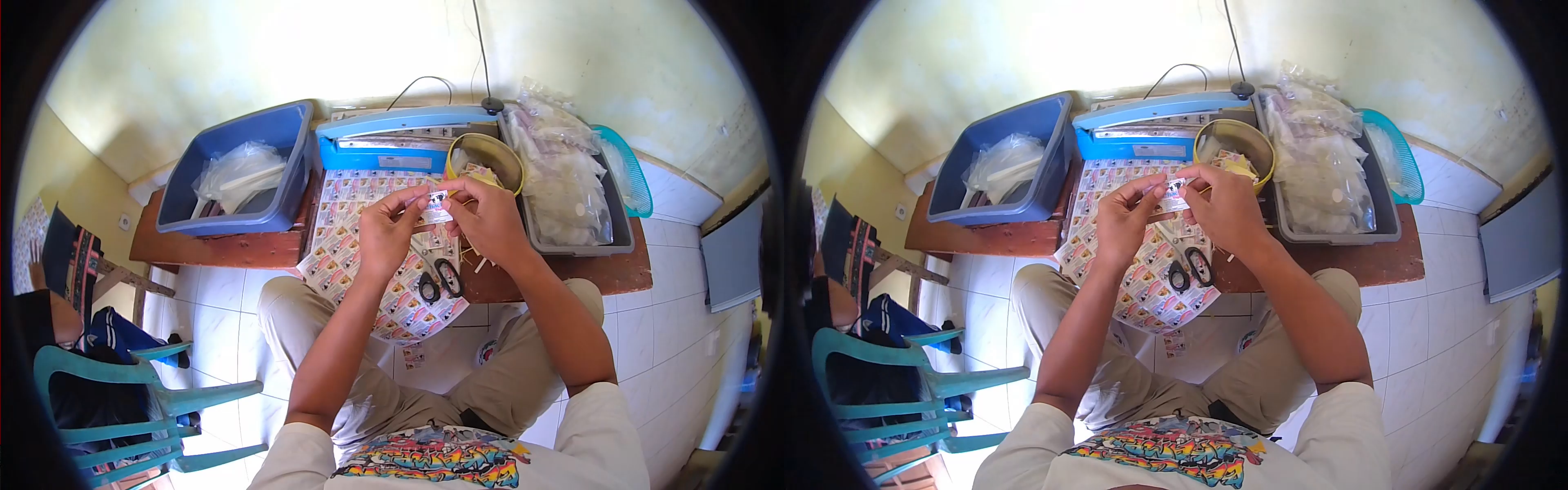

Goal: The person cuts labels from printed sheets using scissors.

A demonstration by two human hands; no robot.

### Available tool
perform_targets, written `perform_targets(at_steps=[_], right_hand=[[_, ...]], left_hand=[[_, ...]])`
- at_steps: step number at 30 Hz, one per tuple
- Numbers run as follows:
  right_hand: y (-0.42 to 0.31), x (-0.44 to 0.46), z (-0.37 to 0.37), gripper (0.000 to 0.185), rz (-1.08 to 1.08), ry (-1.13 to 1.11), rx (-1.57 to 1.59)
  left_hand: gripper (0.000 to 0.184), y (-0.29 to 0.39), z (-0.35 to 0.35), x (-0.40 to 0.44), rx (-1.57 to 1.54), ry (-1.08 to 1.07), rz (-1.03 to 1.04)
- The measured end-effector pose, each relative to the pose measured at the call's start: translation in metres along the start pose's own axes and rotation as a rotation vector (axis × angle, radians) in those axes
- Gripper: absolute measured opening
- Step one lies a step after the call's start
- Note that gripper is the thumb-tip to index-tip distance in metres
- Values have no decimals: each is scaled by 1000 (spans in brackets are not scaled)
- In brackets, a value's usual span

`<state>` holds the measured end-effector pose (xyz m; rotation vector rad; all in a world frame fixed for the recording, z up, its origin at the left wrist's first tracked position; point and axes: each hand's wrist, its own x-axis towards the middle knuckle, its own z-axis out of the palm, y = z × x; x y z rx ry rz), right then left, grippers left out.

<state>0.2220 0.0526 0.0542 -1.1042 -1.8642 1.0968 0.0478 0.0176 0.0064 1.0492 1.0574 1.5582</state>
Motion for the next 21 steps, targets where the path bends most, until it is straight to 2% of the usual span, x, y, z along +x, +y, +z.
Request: perform_targets(at_steps=[6,8,11,12,14,18,21], right_hand=[[9,7,-22,25,-8,100,45],[9,10,-32,25,16,132,52],[18,17,-47,27,48,201,67],[22,20,-52,28,56,243,71],[29,22,-61,29,84,269,90],[38,26,-71,33,137,308,135],[41,27,-73,34,166,293,94]], left_hand=[[26,15,12,31,198,-102,-43],[27,13,13,45,346,-144,81],[31,16,19,64,364,-230,-6],[31,17,22,68,368,-240,-7],[44,19,29,77,403,-386,73],[50,-2,35,84,209,-377,-49],[49,-16,37,85,243,-326,-30]])
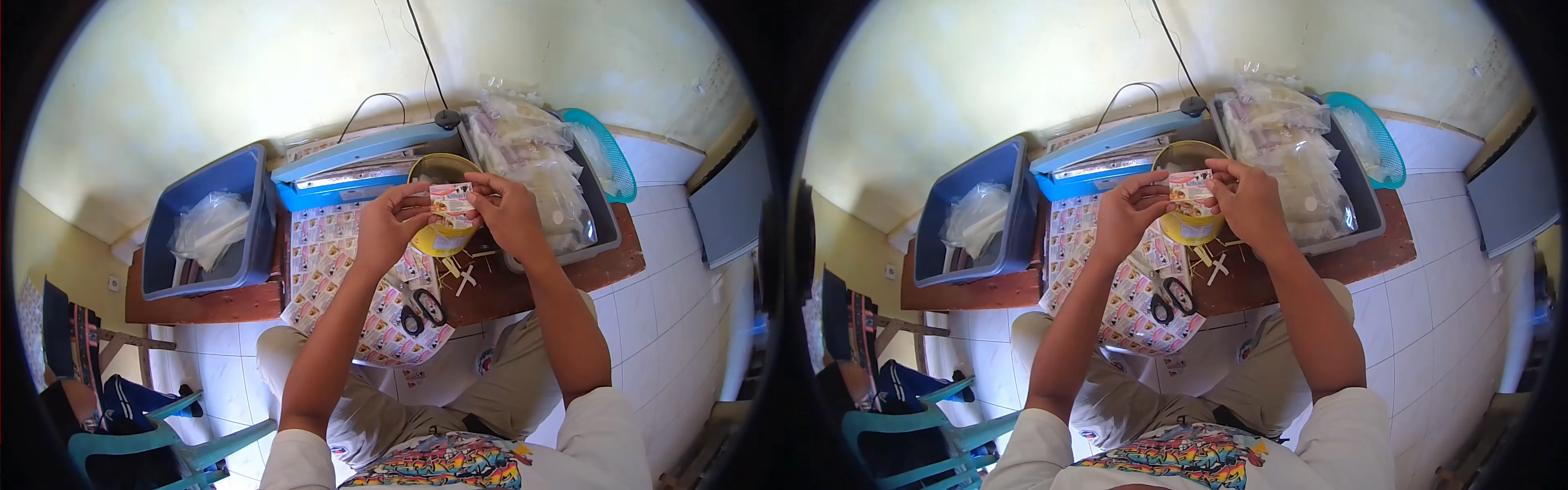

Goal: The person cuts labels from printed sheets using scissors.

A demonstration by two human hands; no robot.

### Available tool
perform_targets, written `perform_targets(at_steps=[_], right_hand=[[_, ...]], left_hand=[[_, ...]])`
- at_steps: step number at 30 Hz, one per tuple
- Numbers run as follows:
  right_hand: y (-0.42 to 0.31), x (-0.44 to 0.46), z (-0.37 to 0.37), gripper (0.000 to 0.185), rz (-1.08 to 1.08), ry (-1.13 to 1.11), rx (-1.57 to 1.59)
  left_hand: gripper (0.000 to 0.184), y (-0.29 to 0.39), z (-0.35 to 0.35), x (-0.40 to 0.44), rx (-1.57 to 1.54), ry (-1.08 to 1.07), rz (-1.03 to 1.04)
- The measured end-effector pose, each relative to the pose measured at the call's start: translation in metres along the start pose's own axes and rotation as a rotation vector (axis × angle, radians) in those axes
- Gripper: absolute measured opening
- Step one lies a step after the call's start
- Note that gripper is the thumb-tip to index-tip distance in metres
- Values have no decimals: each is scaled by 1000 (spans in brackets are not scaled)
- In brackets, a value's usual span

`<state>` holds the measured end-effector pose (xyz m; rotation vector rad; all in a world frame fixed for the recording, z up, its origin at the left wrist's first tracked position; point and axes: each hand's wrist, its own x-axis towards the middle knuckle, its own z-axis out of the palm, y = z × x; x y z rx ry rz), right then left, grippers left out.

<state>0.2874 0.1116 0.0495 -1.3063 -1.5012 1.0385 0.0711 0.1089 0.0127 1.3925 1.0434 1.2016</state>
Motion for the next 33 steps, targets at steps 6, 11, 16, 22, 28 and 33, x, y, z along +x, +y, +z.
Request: perform_targets(at_steps=[6,11,16,22,28,33], right_hand=[[8,6,1,35,37,-20,-59],[-1,5,0,34,44,3,-156],[10,7,3,34,43,41,-197],[7,4,3,36,-35,112,-263],[11,3,2,38,-110,96,-348],[3,0,6,40,-124,104,-306]], left_hand=[[46,14,6,3,253,27,-24],[43,13,6,6,463,55,123],[39,17,6,6,479,44,151],[35,22,6,5,495,69,116],[32,19,4,5,453,68,64],[27,14,4,3,405,84,103]])
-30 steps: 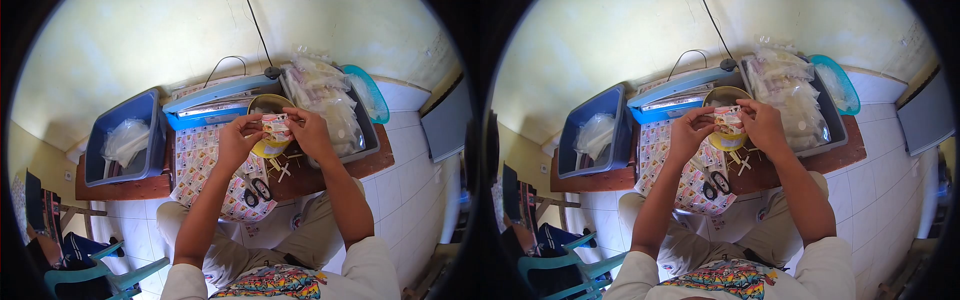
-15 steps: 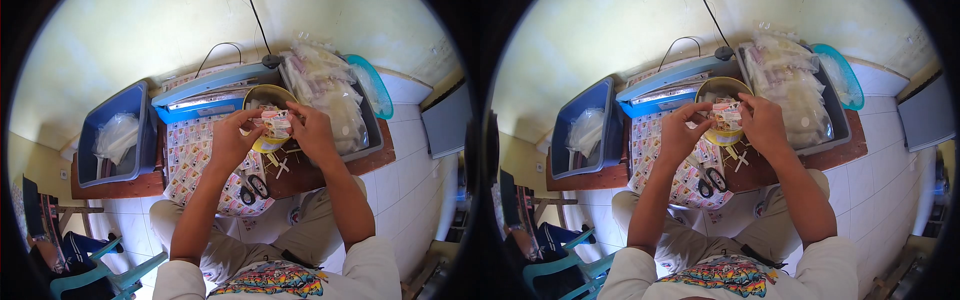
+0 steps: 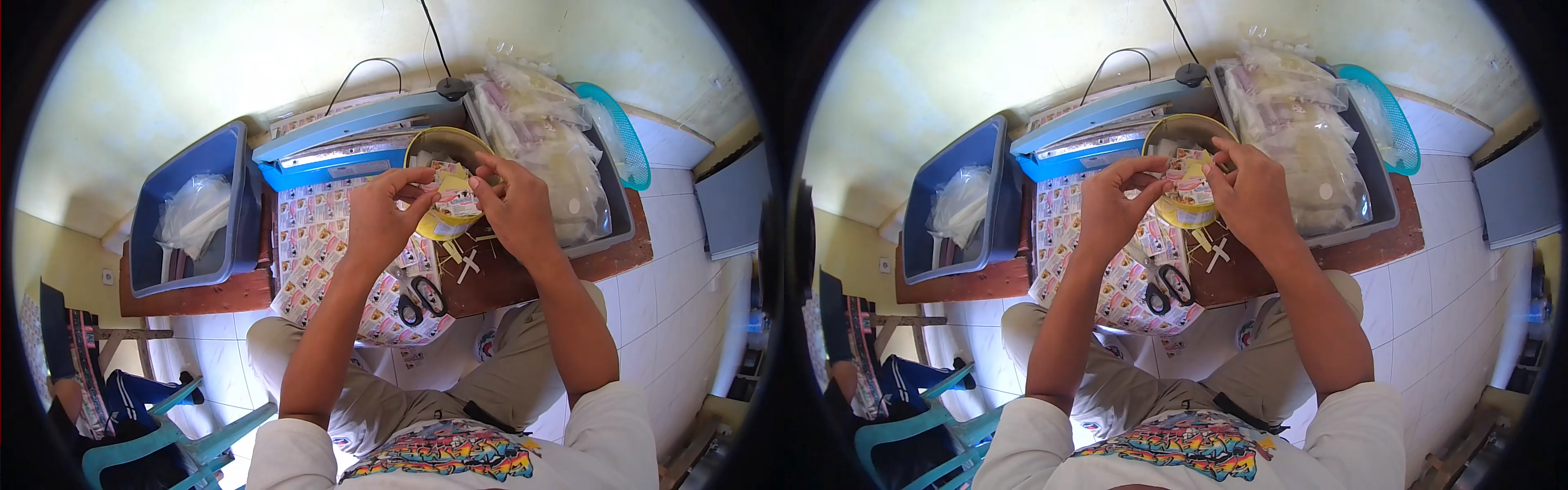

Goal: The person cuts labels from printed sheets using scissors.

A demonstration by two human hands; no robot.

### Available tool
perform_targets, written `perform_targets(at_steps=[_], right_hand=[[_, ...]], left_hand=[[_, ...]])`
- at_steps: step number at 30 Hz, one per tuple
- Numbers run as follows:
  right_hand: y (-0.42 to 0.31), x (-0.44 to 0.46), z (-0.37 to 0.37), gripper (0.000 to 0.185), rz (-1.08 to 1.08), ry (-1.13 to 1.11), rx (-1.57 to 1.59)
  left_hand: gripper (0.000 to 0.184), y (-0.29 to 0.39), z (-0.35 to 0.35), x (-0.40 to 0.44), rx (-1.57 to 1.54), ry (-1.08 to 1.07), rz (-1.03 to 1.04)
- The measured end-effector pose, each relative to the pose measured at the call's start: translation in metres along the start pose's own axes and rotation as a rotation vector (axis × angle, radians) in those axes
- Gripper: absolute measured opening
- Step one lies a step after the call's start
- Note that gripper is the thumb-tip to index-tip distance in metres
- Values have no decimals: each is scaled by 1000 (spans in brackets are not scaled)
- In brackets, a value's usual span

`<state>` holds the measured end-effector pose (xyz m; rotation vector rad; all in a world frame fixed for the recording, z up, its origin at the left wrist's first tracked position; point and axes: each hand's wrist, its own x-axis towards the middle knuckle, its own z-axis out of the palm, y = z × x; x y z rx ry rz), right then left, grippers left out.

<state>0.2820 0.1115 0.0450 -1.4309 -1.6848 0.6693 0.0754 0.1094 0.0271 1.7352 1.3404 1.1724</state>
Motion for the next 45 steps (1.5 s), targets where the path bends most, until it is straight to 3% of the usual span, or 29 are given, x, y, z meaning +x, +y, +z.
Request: perform_targets(at_steps=[13,16,25,31,36,39,45], right_hand=[[-22,-19,27,41,-43,-87,207],[-24,-26,37,34,-89,-83,275],[-19,-53,64,34,-78,-309,185],[14,-70,92,35,-191,-390,10],[47,-78,112,36,-267,-369,-243],[53,-79,113,35,-228,-465,-292],[58,-79,123,38,-279,-412,-258]], left_hand=[[23,-3,-11,-13,-78,103,28],[23,-2,-17,-20,-51,151,48],[22,-26,-34,-46,55,70,-128],[25,-70,-24,-60,105,-4,-190],[29,-107,-12,-68,257,-51,-92],[30,-114,-8,-69,359,-108,-39],[29,-116,-3,-69,432,-166,29]])
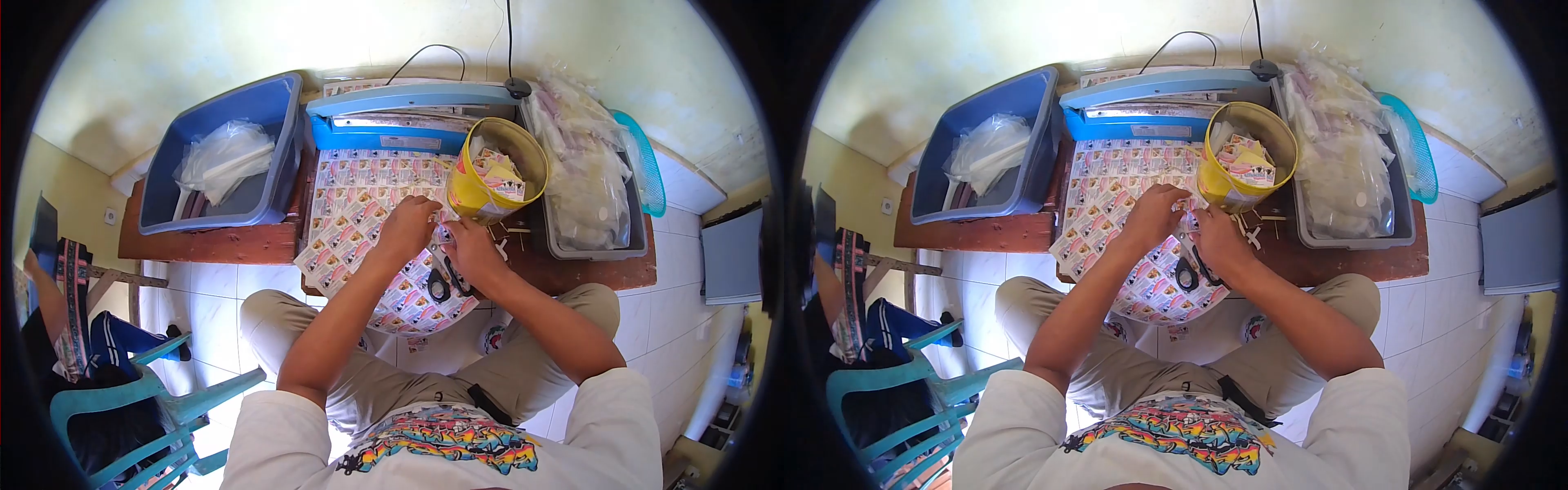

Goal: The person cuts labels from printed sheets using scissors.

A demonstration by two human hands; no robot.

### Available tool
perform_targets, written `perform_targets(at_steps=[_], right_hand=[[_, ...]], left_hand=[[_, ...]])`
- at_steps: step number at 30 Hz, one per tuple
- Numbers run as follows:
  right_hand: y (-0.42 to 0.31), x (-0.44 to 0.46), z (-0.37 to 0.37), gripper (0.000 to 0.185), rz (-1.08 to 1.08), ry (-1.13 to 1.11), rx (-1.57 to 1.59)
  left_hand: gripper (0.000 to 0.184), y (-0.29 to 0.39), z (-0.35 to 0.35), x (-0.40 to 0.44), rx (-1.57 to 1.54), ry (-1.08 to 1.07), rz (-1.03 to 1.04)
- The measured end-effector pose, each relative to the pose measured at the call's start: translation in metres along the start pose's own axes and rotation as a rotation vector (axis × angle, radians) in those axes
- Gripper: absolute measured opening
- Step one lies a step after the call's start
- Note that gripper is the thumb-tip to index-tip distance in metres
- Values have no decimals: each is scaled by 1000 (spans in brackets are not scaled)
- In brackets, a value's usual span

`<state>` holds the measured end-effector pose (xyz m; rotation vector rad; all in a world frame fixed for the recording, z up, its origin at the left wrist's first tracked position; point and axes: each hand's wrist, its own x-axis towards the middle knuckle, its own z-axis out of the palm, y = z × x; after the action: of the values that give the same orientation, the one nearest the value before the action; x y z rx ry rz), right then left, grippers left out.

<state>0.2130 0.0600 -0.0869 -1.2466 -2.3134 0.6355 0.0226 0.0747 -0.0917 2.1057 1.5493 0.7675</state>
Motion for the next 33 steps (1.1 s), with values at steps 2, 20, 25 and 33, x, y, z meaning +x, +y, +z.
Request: perform_targets(at_steps=[2,20,25,33], right_hand=[[2,2,2,38,14,-8,16],[-12,5,-24,33,26,37,128],[-18,4,-29,36,-20,110,142],[-38,5,-39,33,82,171,372]], left_hand=[[29,0,1,2,4,-16,-10],[21,-15,-27,2,-460,27,-359],[23,-9,-39,-8,-668,36,-397],[24,7,-63,-31,-853,67,-398]])
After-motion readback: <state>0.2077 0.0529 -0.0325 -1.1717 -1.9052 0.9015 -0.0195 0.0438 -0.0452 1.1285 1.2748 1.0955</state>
